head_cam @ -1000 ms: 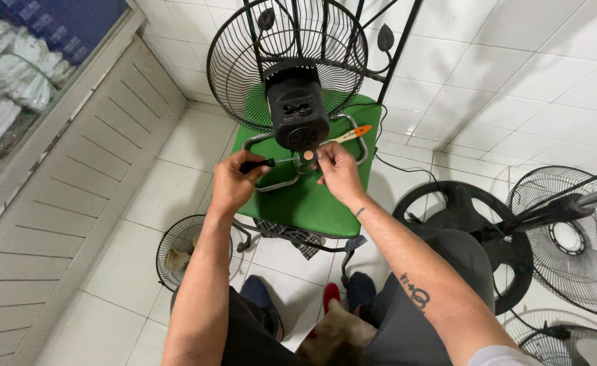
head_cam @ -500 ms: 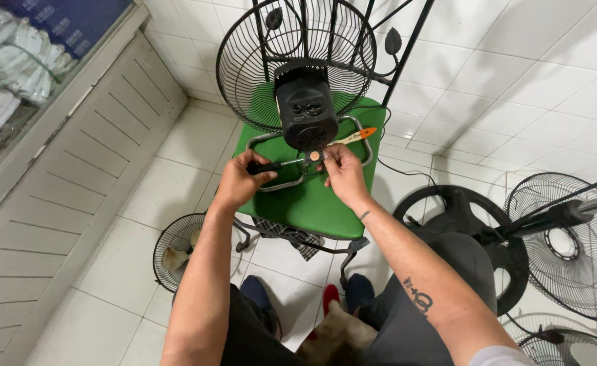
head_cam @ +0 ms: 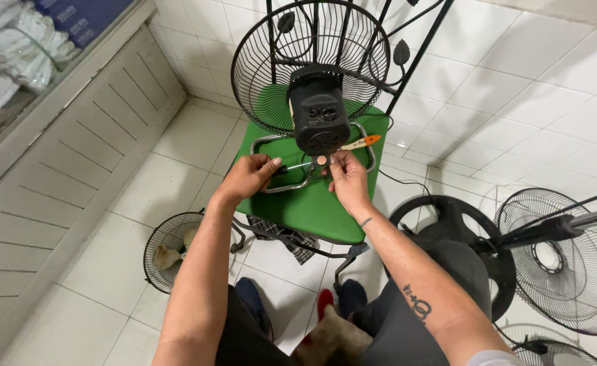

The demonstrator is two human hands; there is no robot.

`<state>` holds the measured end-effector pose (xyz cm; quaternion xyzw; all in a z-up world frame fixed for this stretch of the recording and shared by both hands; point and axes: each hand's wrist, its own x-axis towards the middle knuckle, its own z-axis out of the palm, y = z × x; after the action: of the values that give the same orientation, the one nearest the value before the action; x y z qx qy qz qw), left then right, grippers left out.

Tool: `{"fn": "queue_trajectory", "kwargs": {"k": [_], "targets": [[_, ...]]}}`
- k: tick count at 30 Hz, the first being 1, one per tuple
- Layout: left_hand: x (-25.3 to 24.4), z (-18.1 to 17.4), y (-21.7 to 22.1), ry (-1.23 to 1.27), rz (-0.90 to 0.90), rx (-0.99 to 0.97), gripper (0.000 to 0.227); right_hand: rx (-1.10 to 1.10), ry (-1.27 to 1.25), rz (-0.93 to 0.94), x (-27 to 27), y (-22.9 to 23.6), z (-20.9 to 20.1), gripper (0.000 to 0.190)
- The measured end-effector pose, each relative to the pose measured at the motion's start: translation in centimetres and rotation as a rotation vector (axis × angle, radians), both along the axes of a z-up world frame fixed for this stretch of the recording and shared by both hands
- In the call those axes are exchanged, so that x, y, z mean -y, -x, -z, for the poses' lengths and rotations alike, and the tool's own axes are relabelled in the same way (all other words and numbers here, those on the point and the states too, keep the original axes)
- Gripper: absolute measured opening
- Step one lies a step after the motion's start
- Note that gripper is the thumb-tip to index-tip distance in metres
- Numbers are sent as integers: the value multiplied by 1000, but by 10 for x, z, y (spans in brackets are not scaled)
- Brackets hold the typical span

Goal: The person disassembles two electric fans. They remove the front grille and fan blades from a standing fan, then remove the front grille and fan blades from a smaller fan placed on a green chair.

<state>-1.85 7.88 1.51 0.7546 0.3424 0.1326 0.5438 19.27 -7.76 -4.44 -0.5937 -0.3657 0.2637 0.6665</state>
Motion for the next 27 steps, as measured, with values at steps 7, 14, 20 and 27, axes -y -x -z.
{"fn": "queue_trajectory", "kwargs": {"k": [7,14,20,27], "targets": [[4,-8,-2,-137,20,127,39,-22,8,-13,1,-2,-2,12],[16,-18,3,-238,-26,130,29,-53,2,-36,2,-2,-3,12],[14,-21,5,-347,66,-13,34,-44,3,-32,3,-4,-3,11],[10,-18,-2,-201,17,86,39,-26,-1,-22,2,-5,-2,11]]}}
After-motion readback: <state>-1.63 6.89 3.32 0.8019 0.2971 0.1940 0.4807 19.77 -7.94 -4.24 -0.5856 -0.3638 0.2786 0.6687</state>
